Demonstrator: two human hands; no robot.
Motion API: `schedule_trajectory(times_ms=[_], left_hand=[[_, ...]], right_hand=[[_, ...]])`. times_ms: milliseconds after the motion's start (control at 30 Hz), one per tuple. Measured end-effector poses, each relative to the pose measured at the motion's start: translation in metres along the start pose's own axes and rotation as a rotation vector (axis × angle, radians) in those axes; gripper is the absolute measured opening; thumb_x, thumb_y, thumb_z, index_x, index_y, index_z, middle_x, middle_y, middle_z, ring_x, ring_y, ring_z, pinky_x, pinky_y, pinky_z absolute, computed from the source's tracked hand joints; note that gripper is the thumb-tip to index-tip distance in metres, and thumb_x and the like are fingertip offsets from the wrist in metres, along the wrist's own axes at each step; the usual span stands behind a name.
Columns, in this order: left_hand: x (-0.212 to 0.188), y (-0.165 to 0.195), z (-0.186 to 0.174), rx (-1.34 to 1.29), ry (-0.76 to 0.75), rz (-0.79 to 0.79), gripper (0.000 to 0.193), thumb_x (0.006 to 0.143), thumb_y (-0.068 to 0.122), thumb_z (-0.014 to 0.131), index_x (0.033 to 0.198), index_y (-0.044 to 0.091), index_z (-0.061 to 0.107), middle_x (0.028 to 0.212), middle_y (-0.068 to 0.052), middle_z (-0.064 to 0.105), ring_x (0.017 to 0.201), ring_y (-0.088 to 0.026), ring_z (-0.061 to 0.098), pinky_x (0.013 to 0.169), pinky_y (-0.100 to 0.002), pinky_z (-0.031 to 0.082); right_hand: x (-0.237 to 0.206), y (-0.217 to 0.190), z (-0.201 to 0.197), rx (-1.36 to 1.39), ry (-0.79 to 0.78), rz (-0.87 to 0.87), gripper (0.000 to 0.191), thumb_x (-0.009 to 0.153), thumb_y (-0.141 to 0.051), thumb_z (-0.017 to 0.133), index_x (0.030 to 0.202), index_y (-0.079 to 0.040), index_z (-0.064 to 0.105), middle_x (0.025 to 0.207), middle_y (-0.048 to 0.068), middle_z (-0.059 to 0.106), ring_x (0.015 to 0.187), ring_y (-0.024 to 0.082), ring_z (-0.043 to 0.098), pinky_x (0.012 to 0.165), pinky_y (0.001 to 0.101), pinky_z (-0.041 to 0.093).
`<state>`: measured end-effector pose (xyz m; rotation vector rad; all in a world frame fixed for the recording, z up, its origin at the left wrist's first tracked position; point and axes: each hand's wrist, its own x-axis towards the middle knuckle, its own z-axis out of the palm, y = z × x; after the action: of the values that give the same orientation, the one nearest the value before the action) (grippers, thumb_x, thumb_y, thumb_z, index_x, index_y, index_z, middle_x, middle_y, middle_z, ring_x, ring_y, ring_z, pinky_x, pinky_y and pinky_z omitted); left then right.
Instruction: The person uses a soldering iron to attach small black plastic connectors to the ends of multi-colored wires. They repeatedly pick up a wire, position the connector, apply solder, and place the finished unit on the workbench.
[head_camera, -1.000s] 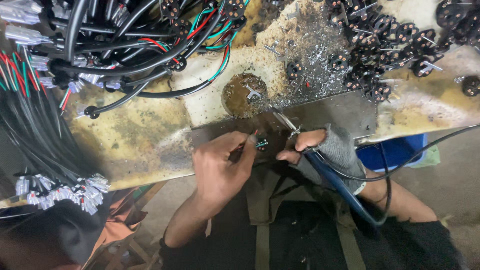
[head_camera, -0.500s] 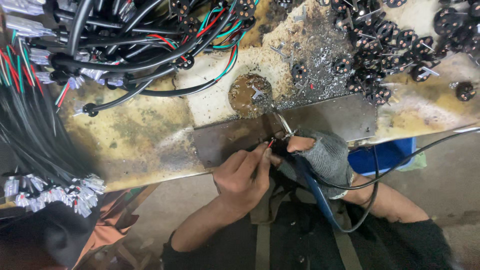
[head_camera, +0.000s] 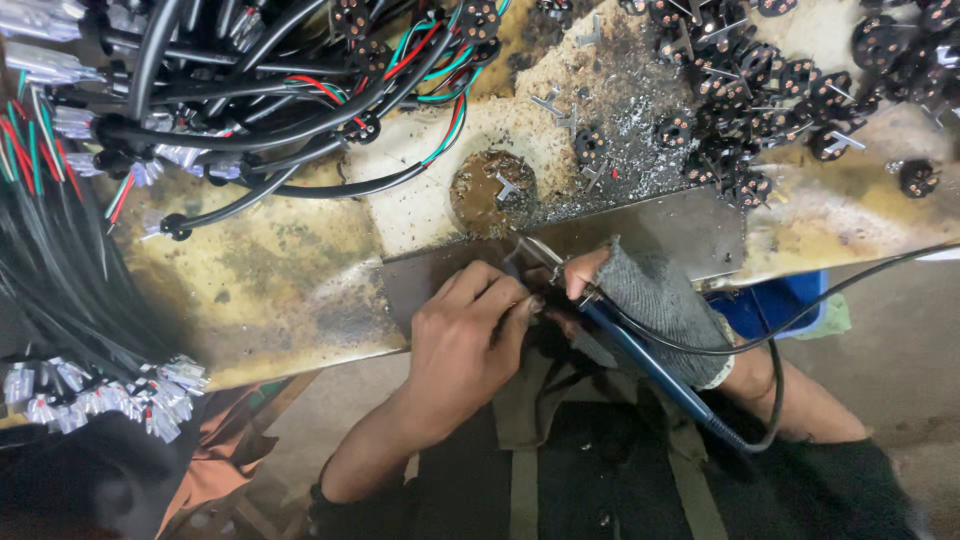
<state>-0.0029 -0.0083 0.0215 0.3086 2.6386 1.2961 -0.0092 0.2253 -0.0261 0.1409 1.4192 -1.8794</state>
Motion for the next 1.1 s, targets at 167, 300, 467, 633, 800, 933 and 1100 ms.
schedule_trajectory(times_ms=[167,300,467,633,800,933,1100], left_hand=[[0.002,0.004,0.012,0.072,0.054,-0.051,0.014,0.082,0.01,0.078,0.083,0.007,0.064,0.083,-0.01,0.06,0.079,-0.033,0.065,0.066,-0.045,0.051],[-0.001,0.004,0.019,0.029,0.151,-0.055,0.016,0.082,0.009,0.079,0.081,0.008,0.063,0.083,-0.008,0.06,0.078,-0.031,0.065,0.066,-0.043,0.051],[-0.007,0.002,0.025,0.004,0.196,-0.085,0.014,0.082,0.007,0.079,0.082,0.008,0.065,0.085,-0.007,0.063,0.079,-0.028,0.066,0.068,-0.04,0.052],[-0.007,0.002,0.022,-0.015,0.193,-0.082,0.014,0.081,0.008,0.079,0.083,0.007,0.066,0.085,-0.008,0.063,0.079,-0.028,0.066,0.068,-0.04,0.052],[-0.005,0.002,0.023,-0.029,0.205,-0.082,0.013,0.08,0.009,0.078,0.08,0.008,0.065,0.083,-0.007,0.062,0.079,-0.028,0.066,0.068,-0.04,0.052],[-0.005,0.0,0.024,-0.038,0.208,-0.085,0.014,0.08,0.009,0.078,0.08,0.007,0.065,0.083,-0.007,0.062,0.077,-0.028,0.065,0.067,-0.04,0.052],[-0.004,0.0,0.024,-0.028,0.206,-0.075,0.017,0.08,0.01,0.08,0.079,0.007,0.063,0.082,-0.008,0.059,0.076,-0.029,0.063,0.065,-0.041,0.05]], right_hand=[[-0.004,0.007,0.003,-0.44,0.076,-0.44,0.026,0.102,-0.03,0.066,0.109,-0.006,0.058,0.091,0.01,0.068,0.08,0.017,0.068,0.07,0.0292,0.056],[-0.023,0.025,-0.001,-0.724,0.246,-0.725,0.036,0.096,-0.022,0.079,0.12,-0.008,0.055,0.101,0.009,0.068,0.085,0.021,0.071,0.07,0.0307,0.057],[-0.029,0.045,-0.029,-1.224,0.113,-1.033,0.041,0.084,-0.014,0.082,0.117,-0.018,0.058,0.079,0.003,0.061,0.064,0.024,0.06,0.057,0.0369,0.046],[-0.033,0.049,-0.037,-1.079,-0.072,-0.697,0.01,0.09,-0.014,0.073,0.095,-0.019,0.065,0.072,0.003,0.067,0.065,0.024,0.065,0.061,0.0349,0.047],[-0.041,0.05,-0.041,-0.326,0.156,0.261,0.016,0.085,-0.019,0.074,0.071,-0.011,0.074,0.063,0.006,0.067,0.056,0.023,0.062,0.055,0.0355,0.044],[-0.042,0.05,-0.044,-1.204,0.008,-0.538,0.026,0.078,-0.03,0.076,0.058,-0.014,0.071,0.055,0.01,0.063,0.054,0.032,0.061,0.055,0.0432,0.044],[-0.043,0.053,-0.026,-0.656,0.321,-0.072,0.009,0.088,-0.008,0.074,0.084,-0.015,0.074,0.071,0.007,0.066,0.067,0.028,0.062,0.061,0.0346,0.046]])
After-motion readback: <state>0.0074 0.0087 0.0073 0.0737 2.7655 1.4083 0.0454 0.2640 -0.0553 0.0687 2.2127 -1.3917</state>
